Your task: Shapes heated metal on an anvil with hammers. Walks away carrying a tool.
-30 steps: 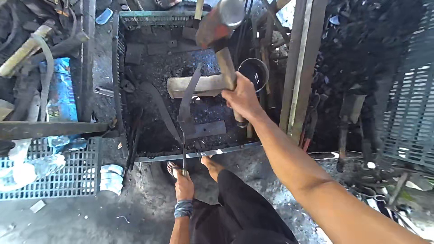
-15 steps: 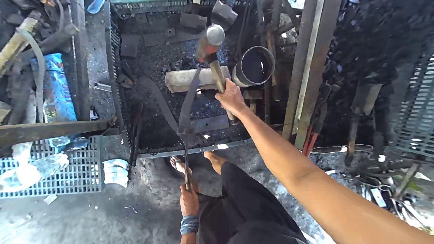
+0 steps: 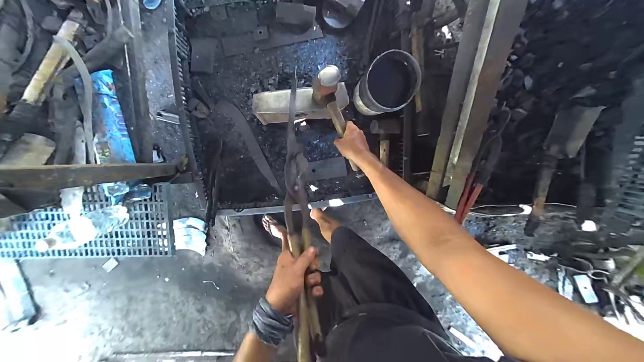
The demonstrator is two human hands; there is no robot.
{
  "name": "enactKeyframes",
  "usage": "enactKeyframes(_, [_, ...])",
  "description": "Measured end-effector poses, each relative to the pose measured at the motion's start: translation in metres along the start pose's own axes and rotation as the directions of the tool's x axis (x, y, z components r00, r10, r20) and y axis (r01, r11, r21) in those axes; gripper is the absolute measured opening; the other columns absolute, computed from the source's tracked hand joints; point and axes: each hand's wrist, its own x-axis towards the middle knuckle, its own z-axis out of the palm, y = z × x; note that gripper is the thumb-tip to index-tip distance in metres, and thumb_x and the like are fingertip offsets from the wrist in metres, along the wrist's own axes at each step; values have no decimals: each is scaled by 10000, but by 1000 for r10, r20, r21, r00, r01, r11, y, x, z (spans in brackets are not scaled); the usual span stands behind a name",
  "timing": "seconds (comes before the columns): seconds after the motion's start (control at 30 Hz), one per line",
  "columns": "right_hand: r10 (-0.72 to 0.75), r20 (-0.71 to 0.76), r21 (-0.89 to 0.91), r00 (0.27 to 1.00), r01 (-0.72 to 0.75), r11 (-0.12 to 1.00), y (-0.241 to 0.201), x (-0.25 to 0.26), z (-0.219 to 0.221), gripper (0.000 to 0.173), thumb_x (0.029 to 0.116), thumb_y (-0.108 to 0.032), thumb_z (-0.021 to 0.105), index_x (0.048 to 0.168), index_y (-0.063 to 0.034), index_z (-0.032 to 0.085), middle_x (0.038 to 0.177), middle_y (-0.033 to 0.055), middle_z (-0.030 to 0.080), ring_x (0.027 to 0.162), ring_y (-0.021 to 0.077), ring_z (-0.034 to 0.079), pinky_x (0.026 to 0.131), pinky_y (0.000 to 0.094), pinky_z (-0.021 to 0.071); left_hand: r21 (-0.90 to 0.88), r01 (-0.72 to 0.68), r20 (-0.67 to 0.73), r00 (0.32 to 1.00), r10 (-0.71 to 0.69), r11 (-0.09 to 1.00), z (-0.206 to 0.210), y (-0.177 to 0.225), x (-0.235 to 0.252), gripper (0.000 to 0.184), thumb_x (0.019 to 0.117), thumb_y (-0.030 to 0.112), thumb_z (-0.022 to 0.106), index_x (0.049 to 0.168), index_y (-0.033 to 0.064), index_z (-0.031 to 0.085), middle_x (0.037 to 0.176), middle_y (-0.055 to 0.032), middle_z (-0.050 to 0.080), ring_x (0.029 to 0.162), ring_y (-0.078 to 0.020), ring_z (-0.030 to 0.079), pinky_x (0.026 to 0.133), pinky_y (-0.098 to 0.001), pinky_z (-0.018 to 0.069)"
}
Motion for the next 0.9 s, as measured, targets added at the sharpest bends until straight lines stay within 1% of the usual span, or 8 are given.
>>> enactKeyframes(0.13, [2, 10, 47, 1000, -3, 999, 3, -9, 4, 422, 886, -178, 699, 1249, -33, 540, 983, 233, 675, 846, 411, 698, 702, 623, 558, -333, 132, 281, 959, -36, 934, 46, 60, -21, 243, 1115, 215, 404, 1069, 39, 565, 653, -1, 517, 459, -103, 538, 443, -275, 557])
enactKeyframes(0.3, [31, 58, 189, 998, -41, 981, 33, -52, 18, 443, 889, -156, 689, 1283, -37, 526, 914, 244, 652, 684, 389, 663, 590, 585, 546, -392, 136, 271, 962, -27, 910, 71, 75, -16, 261, 1130, 210, 355, 1055, 42, 539, 644, 0, 499, 442, -94, 531, 414, -249, 535])
enactKeyframes(0.43, [105, 280, 298, 954, -190, 935, 81, -55, 50, 467, 837, -114, 719, 1267, -40, 552, 835, 151, 649, 594, 252, 647, 542, 437, 579, -385, 127, 277, 961, -17, 914, 73, 76, -1, 234, 1122, 185, 377, 1071, 31, 546, 657, -7, 512, 450, -94, 537, 417, -249, 539])
enactKeyframes(0.6, [144, 499, 301, 855, -326, 896, 144, -18, 104, 401, 858, -112, 727, 1201, 41, 585, 843, 168, 647, 641, 255, 635, 588, 437, 571, -362, 29, 512, 841, 172, 932, 30, 59, 84, 251, 1079, 272, 453, 999, 109, 626, 679, -4, 620, 570, -118, 641, 555, -264, 578])
enactKeyframes(0.67, [185, 482, 60, 856, -243, 968, 178, -2, 116, 495, 911, -208, 743, 1305, 46, 585, 1102, 245, 673, 945, 348, 682, 831, 527, 579, -281, -55, 525, 826, 202, 958, 5, 41, 131, 324, 1057, 414, 494, 958, 143, 643, 629, 5, 626, 568, -120, 646, 559, -273, 561])
enactKeyframes(0.77, [107, 386, -293, 916, 12, 956, 198, -11, 116, 715, 924, -364, 739, 1484, 4, 488, 1496, 320, 469, 1375, 496, 475, 1073, 665, 439, -181, -128, 377, 907, 189, 975, -24, 23, 167, 286, 1022, 390, 540, 1134, 133, 600, 661, 9, 617, 451, -64, 533, 412, -201, 453])
enactKeyframes(0.8, [36, 335, -229, 942, 44, 972, 189, -22, 108, 725, 930, -378, 733, 1487, 11, 478, 1514, 332, 434, 1386, 510, 451, 1076, 672, 433, -158, -198, 268, 934, 235, 968, -29, 21, 171, 287, 1002, 311, 570, 1200, 105, 547, 740, -23, 644, 454, -66, 527, 404, -199, 449])
enactKeyframes(0.9, [-100, 252, 442, 963, -22, 897, 123, -80, 86, 592, 971, -295, 730, 1413, 34, 513, 1304, 275, 611, 1180, 391, 622, 985, 578, 523, 54, -341, -78, 936, 344, 939, -25, 19, 171, 591, 942, 156, 700, 1389, -5, 349, 827, -160, 662, 512, -197, 618, 471, -317, 552])
